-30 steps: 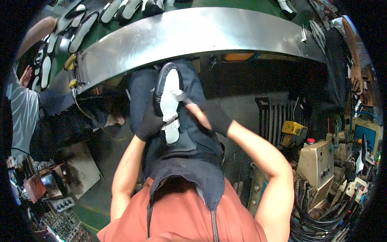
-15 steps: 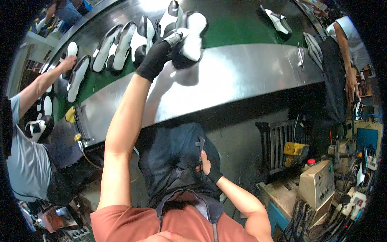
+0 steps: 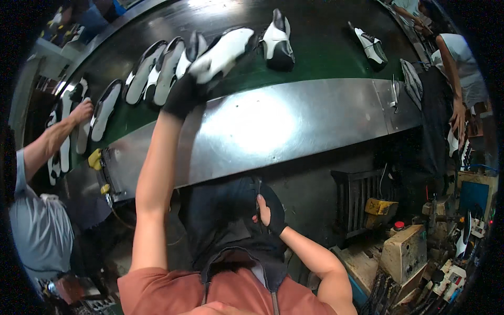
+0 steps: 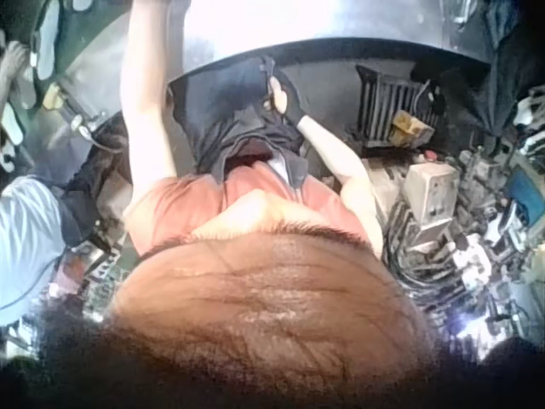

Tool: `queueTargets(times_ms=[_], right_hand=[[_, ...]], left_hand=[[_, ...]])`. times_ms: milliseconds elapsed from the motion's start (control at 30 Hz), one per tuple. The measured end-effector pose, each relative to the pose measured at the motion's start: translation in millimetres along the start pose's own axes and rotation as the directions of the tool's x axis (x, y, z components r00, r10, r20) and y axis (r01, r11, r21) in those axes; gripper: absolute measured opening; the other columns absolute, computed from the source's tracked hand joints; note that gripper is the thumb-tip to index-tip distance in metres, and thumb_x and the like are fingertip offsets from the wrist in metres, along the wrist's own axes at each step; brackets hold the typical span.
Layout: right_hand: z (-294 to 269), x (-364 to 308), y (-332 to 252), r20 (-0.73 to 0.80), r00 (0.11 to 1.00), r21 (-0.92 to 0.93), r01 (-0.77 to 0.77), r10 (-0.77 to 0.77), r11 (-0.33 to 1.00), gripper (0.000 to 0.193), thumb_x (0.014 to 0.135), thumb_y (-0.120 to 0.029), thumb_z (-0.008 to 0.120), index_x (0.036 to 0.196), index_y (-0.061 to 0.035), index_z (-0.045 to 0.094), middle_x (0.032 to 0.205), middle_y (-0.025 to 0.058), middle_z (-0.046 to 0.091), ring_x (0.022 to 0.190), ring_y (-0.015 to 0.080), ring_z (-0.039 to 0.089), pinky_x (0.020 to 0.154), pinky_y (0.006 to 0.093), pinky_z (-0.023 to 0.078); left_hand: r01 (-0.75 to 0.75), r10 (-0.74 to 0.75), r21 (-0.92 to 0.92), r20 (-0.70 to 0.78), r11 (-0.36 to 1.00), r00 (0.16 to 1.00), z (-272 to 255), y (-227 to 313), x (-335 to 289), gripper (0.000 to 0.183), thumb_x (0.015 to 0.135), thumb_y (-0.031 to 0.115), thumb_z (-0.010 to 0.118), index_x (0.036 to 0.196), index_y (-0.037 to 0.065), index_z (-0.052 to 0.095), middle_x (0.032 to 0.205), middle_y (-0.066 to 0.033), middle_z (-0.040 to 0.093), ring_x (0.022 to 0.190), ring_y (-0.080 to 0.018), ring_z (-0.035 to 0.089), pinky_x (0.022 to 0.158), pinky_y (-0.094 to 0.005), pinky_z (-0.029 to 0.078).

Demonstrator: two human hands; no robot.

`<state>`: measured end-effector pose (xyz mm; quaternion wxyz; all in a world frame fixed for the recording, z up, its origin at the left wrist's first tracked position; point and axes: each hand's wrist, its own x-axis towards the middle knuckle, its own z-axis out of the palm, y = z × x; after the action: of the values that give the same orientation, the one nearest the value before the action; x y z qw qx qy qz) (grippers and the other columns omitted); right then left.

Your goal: The person uses a pair of pliers to trim excess material from the edges of white shoe parts. They pick up each part from a conveyor belt, hold it against their lap, and carefully scrape the edges before placing the finished item back on the belt.

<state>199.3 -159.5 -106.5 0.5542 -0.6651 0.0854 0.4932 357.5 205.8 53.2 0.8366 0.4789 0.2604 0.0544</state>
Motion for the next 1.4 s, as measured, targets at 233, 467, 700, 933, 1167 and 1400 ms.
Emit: queueTargets(times_ms=[233, 467, 700, 933, 1167, 1400], right_hand=[[-13, -48, 30, -0.042, 0.996, -0.027, -0.078, 0.077, 0.997, 0.067, 0.093, -0.061, 0.034, 0.104, 0.0013, 0.057, 0.064, 0.0095, 0.058, 0.051, 0.0169, 0.058, 0.054, 0.0289, 0.049], [4, -149, -4, 0.141, 0.977, -0.097, 0.175, -0.16, 0.98, 0.059, 0.095, -0.055, 0.035, 0.087, -0.0022, 0.058, 0.067, 0.0087, 0.06, 0.059, 0.0152, 0.06, 0.059, 0.0279, 0.05], [45, -181, -21, 0.533, 0.791, -0.117, 0.421, -0.301, 0.9, 0.047, 0.101, -0.039, 0.032, 0.105, -0.0009, 0.06, 0.097, 0.0054, 0.063, 0.088, 0.015, 0.057, 0.082, 0.0311, 0.046], [52, -169, -71, 0.588, 0.792, -0.04, -0.174, 0.164, 0.984, 0.057, 0.098, -0.049, 0.034, 0.126, -0.0014, 0.047, 0.103, 0.0179, 0.064, 0.089, 0.0278, 0.065, 0.08, 0.0346, 0.055], [55, -159, -81, 0.504, 0.851, -0.24, -0.024, 0.146, 0.971, 0.053, 0.096, -0.052, 0.036, 0.093, -0.0046, 0.06, 0.072, 0.0057, 0.058, 0.057, 0.013, 0.056, 0.056, 0.0277, 0.051], [106, -107, 15, 0.242, 0.654, -0.487, 0.721, -0.717, 0.493, 0.029, 0.098, -0.021, 0.037, 0.086, -0.0004, 0.054, 0.072, 0.0148, 0.055, 0.064, 0.0266, 0.051, 0.061, 0.0368, 0.041]], left_hand=[[-0.449, 0.541, 0.426, -0.117, 0.785, 0.833, -91, -89, -308, 0.07, 0.057, 0.018, 0.084, 0.118, -0.001, 0.055, 0.121, -0.0124, 0.055, 0.115, -0.0254, 0.051, 0.1, -0.0389, 0.039], [-0.593, 0.624, 0.664, 0.236, 0.456, 0.745, -48, -164, -331, 0.023, 0.07, 0.009, 0.074, 0.09, 0.001, 0.068, 0.092, -0.0102, 0.066, 0.094, -0.023, 0.061, 0.089, -0.0358, 0.045], [-0.429, 0.38, 0.319, 0.208, 0.845, 0.902, -34, -156, -292, 0.054, 0.099, 0.042, 0.036, 0.088, -0.001, 0.067, 0.086, -0.0088, 0.067, 0.081, -0.0172, 0.063, 0.077, -0.03, 0.049], [-0.633, 0.565, 0.383, 0.287, 0.672, 0.774, -25, -159, -294, 0.057, 0.098, 0.043, 0.028, 0.091, 0.002, 0.067, 0.098, -0.0101, 0.064, 0.097, -0.023, 0.058, 0.089, -0.0355, 0.043], [-0.606, 0.6, 0.448, 0.175, 0.657, 0.781, -11, -160, -294, 0.06, 0.097, 0.049, 0.03, 0.091, 0.002, 0.067, 0.091, -0.0094, 0.068, 0.097, -0.0244, 0.059, 0.093, -0.0375, 0.04], [-0.616, 0.633, 0.472, 0.147, 0.63, 0.76, -31, -183, -268, 0.043, 0.095, 0.027, 0.035, 0.082, 0.004, 0.069, 0.086, -0.0083, 0.069, 0.093, -0.0235, 0.062, 0.099, -0.0377, 0.037]])
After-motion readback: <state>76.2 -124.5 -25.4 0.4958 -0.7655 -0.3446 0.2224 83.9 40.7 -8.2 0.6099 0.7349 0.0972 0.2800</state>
